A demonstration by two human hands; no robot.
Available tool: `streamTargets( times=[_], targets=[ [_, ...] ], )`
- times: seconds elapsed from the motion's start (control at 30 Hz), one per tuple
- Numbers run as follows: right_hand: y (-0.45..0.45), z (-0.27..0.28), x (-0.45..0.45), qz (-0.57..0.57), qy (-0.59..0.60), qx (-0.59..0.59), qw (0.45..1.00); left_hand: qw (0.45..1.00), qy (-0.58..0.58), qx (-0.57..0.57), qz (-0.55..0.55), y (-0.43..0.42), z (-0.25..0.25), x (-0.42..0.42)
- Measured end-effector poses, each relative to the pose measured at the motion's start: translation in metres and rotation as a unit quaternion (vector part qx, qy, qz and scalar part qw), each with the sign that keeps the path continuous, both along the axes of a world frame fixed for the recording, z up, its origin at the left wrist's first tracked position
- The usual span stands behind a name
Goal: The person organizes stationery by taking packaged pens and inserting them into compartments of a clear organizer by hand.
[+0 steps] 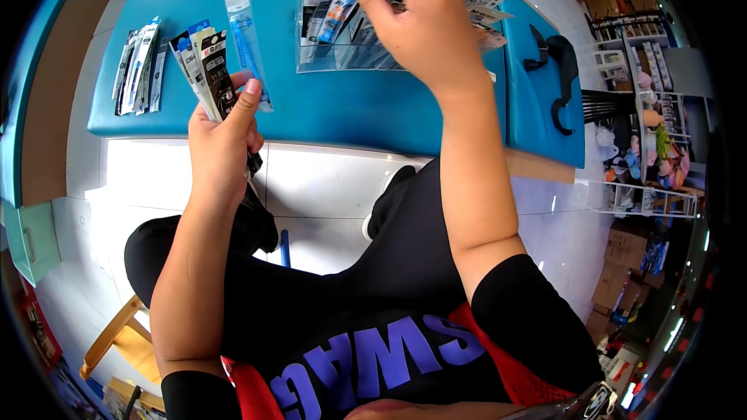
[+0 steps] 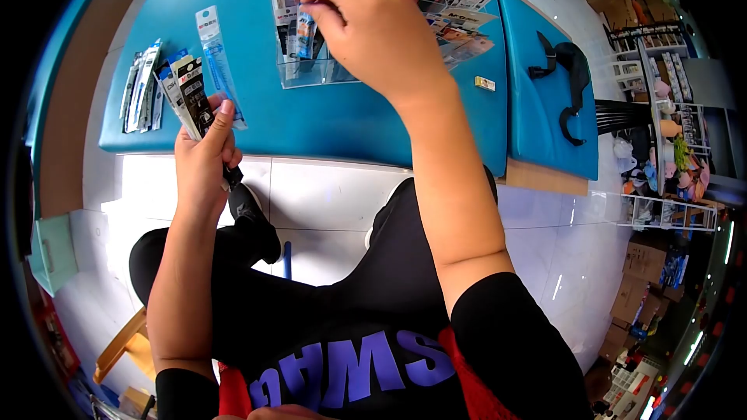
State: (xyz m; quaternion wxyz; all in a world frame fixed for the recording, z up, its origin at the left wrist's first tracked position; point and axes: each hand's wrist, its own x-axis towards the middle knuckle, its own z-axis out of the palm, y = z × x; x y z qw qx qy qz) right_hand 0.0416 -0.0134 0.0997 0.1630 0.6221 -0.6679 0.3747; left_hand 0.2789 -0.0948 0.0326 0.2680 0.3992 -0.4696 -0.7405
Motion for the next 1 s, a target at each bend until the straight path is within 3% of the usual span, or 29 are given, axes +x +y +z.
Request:
streamTargets(
  times=[0.27,1.0],
  targets=[
    [-0.003,-0.035,-0.001,-0.027,0.170,0.034,0.984,1.000,0.011,-0.016,-0.019,0.000,-0.004,0.001],
    [0.003,-0.035,-0.005,-0.060,0.180,0.030,0.981,0.998,0.004,0.000,-0.061,0.005,-0.003,-0.001]
  ],
)
